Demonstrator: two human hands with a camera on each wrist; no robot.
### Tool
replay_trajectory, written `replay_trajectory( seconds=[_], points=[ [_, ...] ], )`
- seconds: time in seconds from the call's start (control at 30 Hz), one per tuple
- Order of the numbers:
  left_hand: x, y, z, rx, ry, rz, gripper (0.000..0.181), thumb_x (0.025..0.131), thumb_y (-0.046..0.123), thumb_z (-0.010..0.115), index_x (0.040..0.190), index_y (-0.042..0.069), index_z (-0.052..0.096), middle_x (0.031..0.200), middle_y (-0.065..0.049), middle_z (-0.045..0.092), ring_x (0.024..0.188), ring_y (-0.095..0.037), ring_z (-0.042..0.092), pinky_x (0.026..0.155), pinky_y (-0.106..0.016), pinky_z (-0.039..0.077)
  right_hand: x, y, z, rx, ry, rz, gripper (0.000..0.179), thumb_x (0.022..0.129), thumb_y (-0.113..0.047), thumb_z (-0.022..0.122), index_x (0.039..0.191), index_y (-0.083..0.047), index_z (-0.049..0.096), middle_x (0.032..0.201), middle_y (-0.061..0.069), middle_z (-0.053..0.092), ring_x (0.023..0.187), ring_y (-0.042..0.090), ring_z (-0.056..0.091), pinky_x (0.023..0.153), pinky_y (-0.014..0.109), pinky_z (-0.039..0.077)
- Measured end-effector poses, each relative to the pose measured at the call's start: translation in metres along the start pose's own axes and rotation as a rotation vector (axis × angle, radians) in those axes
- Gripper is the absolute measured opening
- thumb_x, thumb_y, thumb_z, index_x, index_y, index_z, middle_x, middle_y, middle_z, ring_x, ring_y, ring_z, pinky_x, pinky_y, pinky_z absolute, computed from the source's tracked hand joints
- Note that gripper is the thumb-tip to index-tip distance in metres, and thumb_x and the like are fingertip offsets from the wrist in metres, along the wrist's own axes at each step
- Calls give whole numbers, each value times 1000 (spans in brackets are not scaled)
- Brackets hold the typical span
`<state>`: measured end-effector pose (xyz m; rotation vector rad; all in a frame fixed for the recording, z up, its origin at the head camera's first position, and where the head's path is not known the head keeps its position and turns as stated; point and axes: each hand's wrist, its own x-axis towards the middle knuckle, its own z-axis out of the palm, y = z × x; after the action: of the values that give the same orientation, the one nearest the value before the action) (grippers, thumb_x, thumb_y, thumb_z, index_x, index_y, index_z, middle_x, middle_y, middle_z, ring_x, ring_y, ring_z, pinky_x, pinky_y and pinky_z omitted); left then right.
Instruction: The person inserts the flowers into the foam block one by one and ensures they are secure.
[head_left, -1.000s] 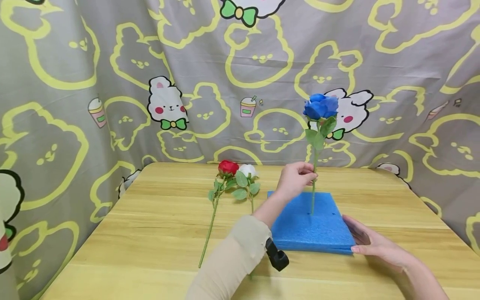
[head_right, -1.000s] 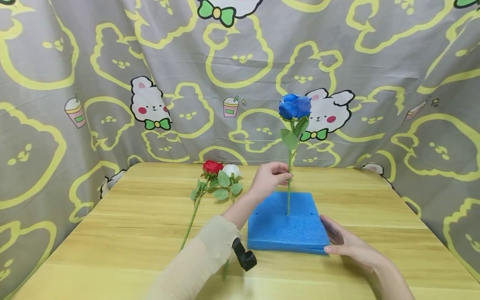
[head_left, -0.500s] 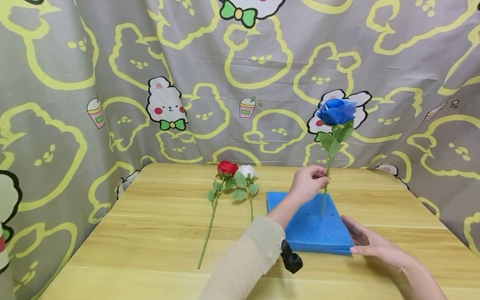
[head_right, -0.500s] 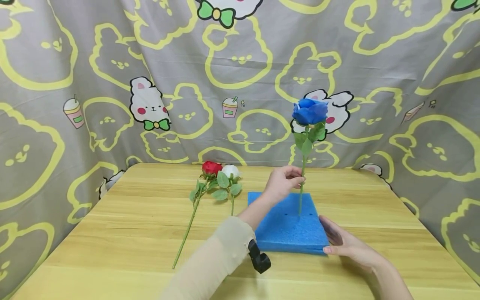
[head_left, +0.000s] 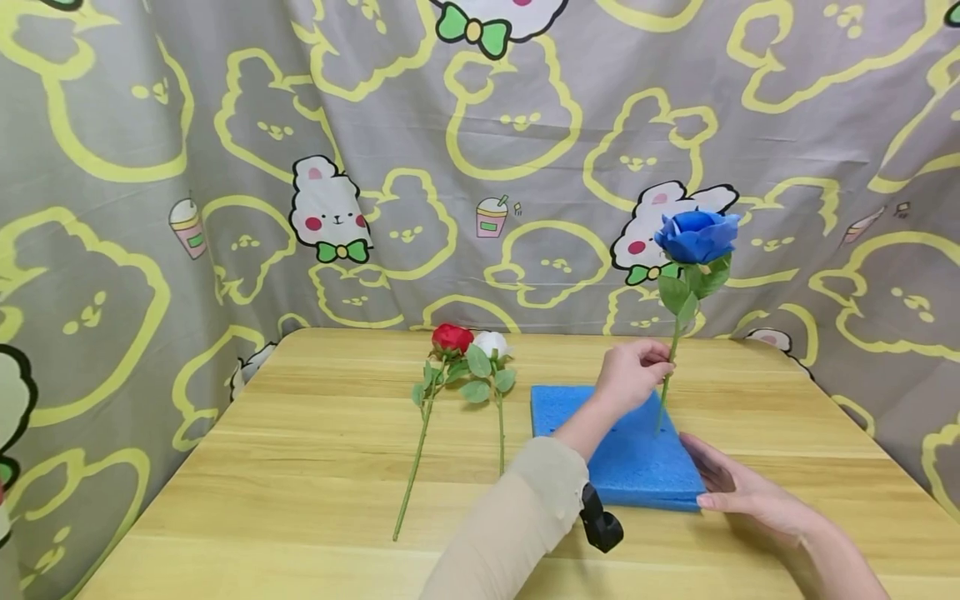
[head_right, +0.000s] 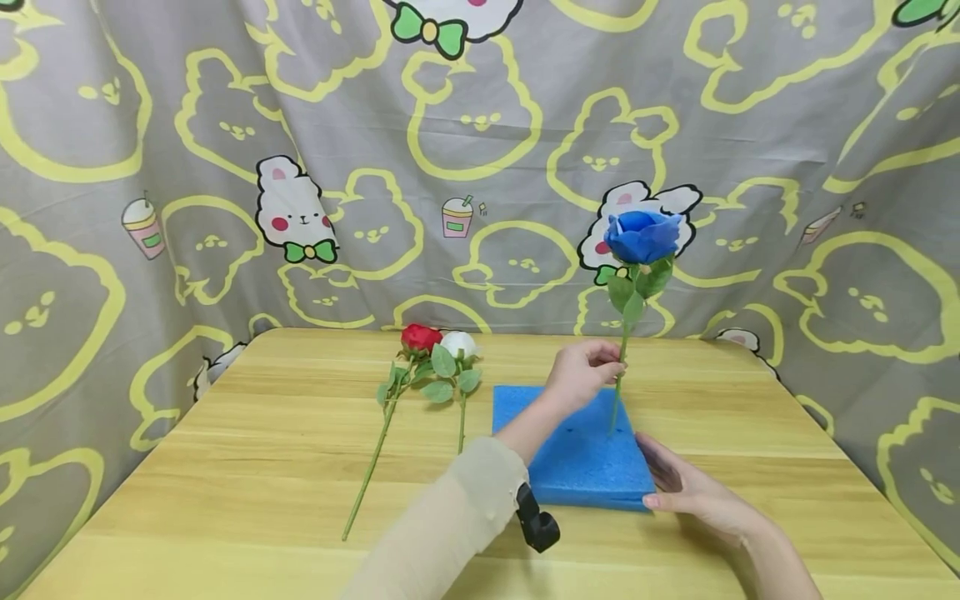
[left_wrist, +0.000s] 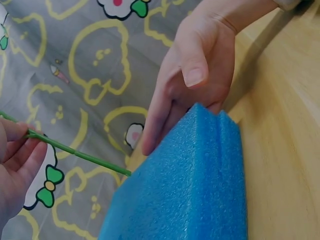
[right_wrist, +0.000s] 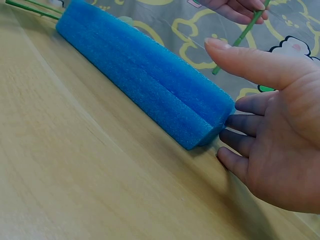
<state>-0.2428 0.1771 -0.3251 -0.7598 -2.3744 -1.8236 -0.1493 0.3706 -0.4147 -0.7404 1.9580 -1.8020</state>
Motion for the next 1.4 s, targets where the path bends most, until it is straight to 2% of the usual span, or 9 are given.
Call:
replay_trajectory(
  seconds=[0.1,0.17,0.23,0.33,0.4,0.8,1.4],
  points=[
    [0,-1,3,27,7,16,6,85,10,67,91,8,70,77,8,65,67,3,55,57,-11,45,0,0,0,-12,8,8,77,92,5,47,136,16,-15,137,-28,25,124,-14,26,97,7,25],
    [0,-3,4,43,10,35,7,86,10,67,91,8,70,79,7,66,68,4,55,58,-10,45,1,0,1,-22,15,12,78,92,4,47,137,16,-15,146,-16,17,124,-14,26,97,7,25],
    [0,-5,6,57,15,55,7,86,10,67,92,8,71,80,7,67,70,4,55,58,-8,44,1,0,1,-31,17,6,77,91,5,47,136,16,-15,145,-16,17,124,-14,25,97,6,24],
    [0,-6,10,79,24,71,8,86,10,67,92,8,71,82,6,68,71,5,56,60,-6,43,1,0,1,-39,20,5,78,91,5,48,136,17,-15,144,-17,17,124,-14,25,97,6,23],
    [0,-6,12,90,27,73,8,86,10,67,92,8,71,82,6,68,72,5,56,61,-6,43,1,-1,1,-38,18,8,78,91,4,48,135,17,-15,136,-28,24,123,-15,25,97,6,23],
    [-3,-5,17,134,42,73,8,86,11,66,92,10,72,81,7,68,71,4,56,59,-6,42,1,-1,0,-38,20,31,79,92,2,49,136,17,-15,135,-31,27,122,-15,27,96,7,26],
    [-5,-12,18,127,26,61,9,85,11,67,93,11,72,81,8,68,73,5,57,61,-6,43,0,0,0,-3,3,21,79,92,4,48,135,16,-17,136,-31,27,123,-15,25,96,7,25]
  ],
)
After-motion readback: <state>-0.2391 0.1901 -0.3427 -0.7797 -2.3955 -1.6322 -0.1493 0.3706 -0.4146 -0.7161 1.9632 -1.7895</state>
